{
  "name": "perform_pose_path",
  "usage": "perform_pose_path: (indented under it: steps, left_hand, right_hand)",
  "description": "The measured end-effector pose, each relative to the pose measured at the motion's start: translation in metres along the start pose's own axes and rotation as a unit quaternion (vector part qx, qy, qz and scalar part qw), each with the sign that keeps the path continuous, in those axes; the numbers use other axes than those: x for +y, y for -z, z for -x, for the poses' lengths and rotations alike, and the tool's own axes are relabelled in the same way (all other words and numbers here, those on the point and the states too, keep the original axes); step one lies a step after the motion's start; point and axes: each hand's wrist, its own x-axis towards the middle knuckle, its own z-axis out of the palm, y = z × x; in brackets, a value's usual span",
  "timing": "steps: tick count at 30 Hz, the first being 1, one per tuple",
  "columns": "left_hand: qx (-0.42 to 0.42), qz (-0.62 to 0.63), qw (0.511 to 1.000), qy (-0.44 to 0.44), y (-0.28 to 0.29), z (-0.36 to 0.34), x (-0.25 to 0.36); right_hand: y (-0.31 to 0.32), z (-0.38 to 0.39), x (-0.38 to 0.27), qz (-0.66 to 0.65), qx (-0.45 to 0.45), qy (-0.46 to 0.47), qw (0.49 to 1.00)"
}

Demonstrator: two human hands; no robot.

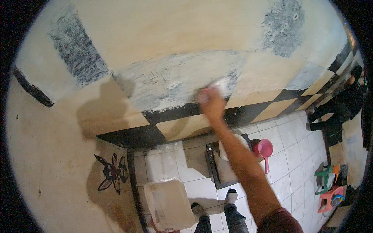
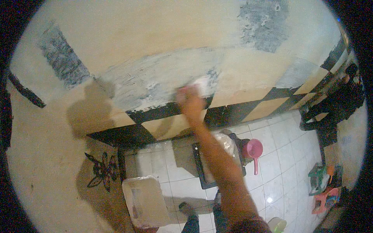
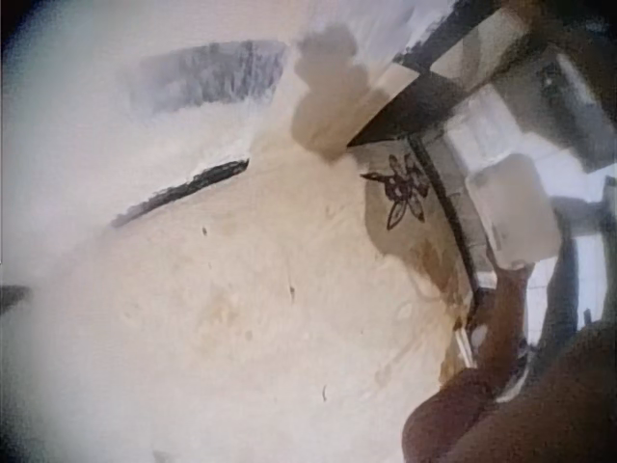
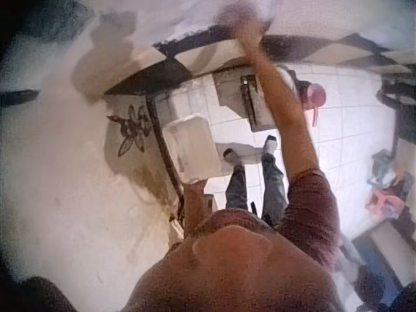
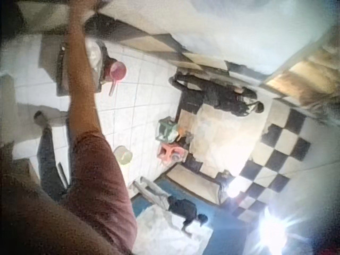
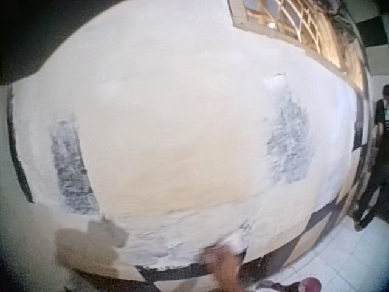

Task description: The person applies plaster to a wall using a putty knife, taking the plaster from a small container.

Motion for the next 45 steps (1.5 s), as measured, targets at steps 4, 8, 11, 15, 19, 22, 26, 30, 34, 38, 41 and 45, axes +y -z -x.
perform_pose_path:
  steps: [4,8,11,15,19,22,26,30,34,38,41,45]
  left_hand:
    - [0.005,0.007,1.0,-0.015,0.01,0.003,0.006]
    - [0.004,0.01,1.0,-0.015,0.014,0.004,0.008]
    - [0.006,0.015,1.0,-0.02,0.017,0.005,0.011]
    - [0.007,0.025,0.999,-0.029,0.025,0.008,0.016]
    - [-0.006,0.026,0.999,-0.024,0.029,0.007,0.013]
    - [-0.021,0.027,0.999,-0.005,0.025,0.004,0.009]
    - [-0.03,0.031,0.999,-0.029,0.033,0.01,0.02]
    - [-0.045,0.038,0.998,-0.028,0.037,0.01,0.019]
    - [-0.069,0.032,0.997,-0.013,0.033,0.01,0.014]
    - [-0.072,0.038,0.996,-0.042,0.044,0.016,0.024]
    - [-0.084,0.034,0.995,-0.038,0.046,0.017,0.019]
    - [-0.115,-0.064,0.988,-0.086,0.061,0.008,0.013]
  right_hand:
    - [-0.059,0.045,-0.176,-0.105,-0.094,0.047,0.989]
    - [-0.034,0.055,-0.214,-0.264,-0.068,-0.006,0.962]
    - [-0.005,0.052,-0.184,-0.291,-0.06,-0.039,0.954]
    - [0.049,0.029,-0.162,-0.177,0.011,0.088,0.98]
    - [0.042,-0.02,-0.148,-0.028,0.079,0.322,0.943]
    - [-0.006,-0.019,-0.085,0.175,-0.071,0.397,0.898]
    - [-0.002,0.023,-0.099,0.125,-0.075,0.488,0.861]
    - [0.013,-0.011,-0.168,0.07,-0.083,0.421,0.901]
    - [-0.035,0.0,-0.117,0.175,-0.068,0.361,0.913]
    - [-0.007,0.027,-0.185,0.062,-0.071,0.45,0.888]
    - [-0.009,-0.017,-0.209,0.084,0.005,0.467,0.88]
    - [-0.037,-0.01,-0.148,0.139,-0.068,0.388,0.909]
